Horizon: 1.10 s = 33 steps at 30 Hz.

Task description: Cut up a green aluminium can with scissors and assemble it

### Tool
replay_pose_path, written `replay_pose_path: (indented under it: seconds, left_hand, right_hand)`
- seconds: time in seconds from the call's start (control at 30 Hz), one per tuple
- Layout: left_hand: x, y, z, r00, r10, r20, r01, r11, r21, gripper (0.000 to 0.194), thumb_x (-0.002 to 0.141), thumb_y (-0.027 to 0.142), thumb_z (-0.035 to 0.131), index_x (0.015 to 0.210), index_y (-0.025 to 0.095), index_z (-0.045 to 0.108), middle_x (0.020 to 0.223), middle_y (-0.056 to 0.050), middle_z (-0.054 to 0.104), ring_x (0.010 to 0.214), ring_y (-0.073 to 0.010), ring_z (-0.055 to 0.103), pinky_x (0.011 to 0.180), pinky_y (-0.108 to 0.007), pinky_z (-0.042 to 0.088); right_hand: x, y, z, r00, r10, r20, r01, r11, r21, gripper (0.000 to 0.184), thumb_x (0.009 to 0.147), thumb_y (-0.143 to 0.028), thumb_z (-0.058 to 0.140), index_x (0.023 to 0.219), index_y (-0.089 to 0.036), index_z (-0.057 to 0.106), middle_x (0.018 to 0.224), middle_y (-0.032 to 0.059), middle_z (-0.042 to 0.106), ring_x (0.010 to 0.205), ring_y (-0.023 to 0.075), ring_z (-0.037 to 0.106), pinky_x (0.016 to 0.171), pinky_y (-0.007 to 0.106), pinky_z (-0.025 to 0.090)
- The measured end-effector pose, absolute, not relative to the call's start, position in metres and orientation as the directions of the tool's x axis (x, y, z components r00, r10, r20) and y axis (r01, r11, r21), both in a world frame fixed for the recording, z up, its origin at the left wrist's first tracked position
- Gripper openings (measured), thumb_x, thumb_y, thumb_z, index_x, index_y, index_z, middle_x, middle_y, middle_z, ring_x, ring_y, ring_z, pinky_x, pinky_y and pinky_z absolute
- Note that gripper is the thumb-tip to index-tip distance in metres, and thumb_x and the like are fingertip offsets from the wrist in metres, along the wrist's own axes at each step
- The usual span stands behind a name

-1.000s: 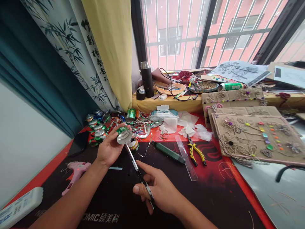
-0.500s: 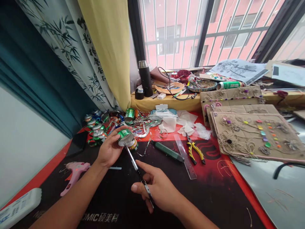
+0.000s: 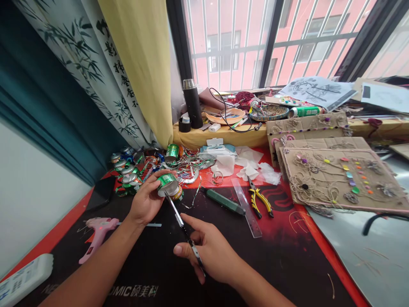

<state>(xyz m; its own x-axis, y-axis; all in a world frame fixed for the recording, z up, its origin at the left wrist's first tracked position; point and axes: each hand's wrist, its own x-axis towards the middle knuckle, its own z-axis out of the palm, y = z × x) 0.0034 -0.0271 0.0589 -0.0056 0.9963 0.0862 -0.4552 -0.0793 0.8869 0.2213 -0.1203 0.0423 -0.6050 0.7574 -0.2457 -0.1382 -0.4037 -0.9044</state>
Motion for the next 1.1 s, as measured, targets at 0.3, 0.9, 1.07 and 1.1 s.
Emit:
replay_pose_path:
  seconds: [0.3,0.9,1.07,1.1]
  left_hand:
    - [0.0038,-0.0262,0.0583,-0.023,0.997,0.078,-0.500,-0.079,0.863,0.033,0.081,0.024,0.078,0.113,0.018,0.082,0.126,-0.014,0.080,0.107,-0.0293,0.075,0.077,-0.031,0.058]
    - [0.0012,-0.0234,0.0505,-0.026,0.995,0.093,-0.466,-0.095,0.880,0.033,0.084,0.029,0.078,0.115,0.019,0.082,0.127,-0.013,0.080,0.109,-0.0258,0.073,0.082,-0.031,0.057]
    - [0.0017,-0.0231,0.0502,-0.025,0.996,0.086,-0.470,-0.087,0.878,0.032,0.084,0.028,0.078,0.114,0.019,0.082,0.127,-0.013,0.080,0.112,-0.0273,0.073,0.084,-0.032,0.057]
    - [0.0017,-0.0230,0.0499,-0.025,0.996,0.085,-0.469,-0.087,0.879,0.031,0.084,0.027,0.077,0.114,0.019,0.082,0.127,-0.013,0.080,0.112,-0.0275,0.073,0.083,-0.032,0.058]
  right_hand:
    - [0.2204,-0.1207,0.0439,-0.592,0.760,-0.269,-0.121,-0.414,-0.902,0.110,0.079,-0.061,0.091,0.168,-0.018,0.043,0.059,-0.0137,0.047,0.034,0.0051,0.042,0.030,0.016,0.033]
    - [0.2209,-0.1218,0.0505,-0.568,0.759,-0.318,-0.032,-0.407,-0.913,0.104,0.082,-0.059,0.087,0.168,-0.019,0.044,0.058,-0.0129,0.046,0.034,0.0061,0.042,0.030,0.016,0.026]
    - [0.2203,-0.1226,0.0497,-0.569,0.760,-0.314,-0.011,-0.389,-0.921,0.098,0.087,-0.052,0.083,0.169,-0.018,0.042,0.057,-0.0130,0.045,0.033,0.0065,0.042,0.030,0.017,0.025]
    - [0.2202,-0.1226,0.0493,-0.572,0.760,-0.308,-0.010,-0.383,-0.924,0.097,0.088,-0.051,0.082,0.169,-0.017,0.042,0.056,-0.0131,0.045,0.033,0.0065,0.042,0.030,0.017,0.025]
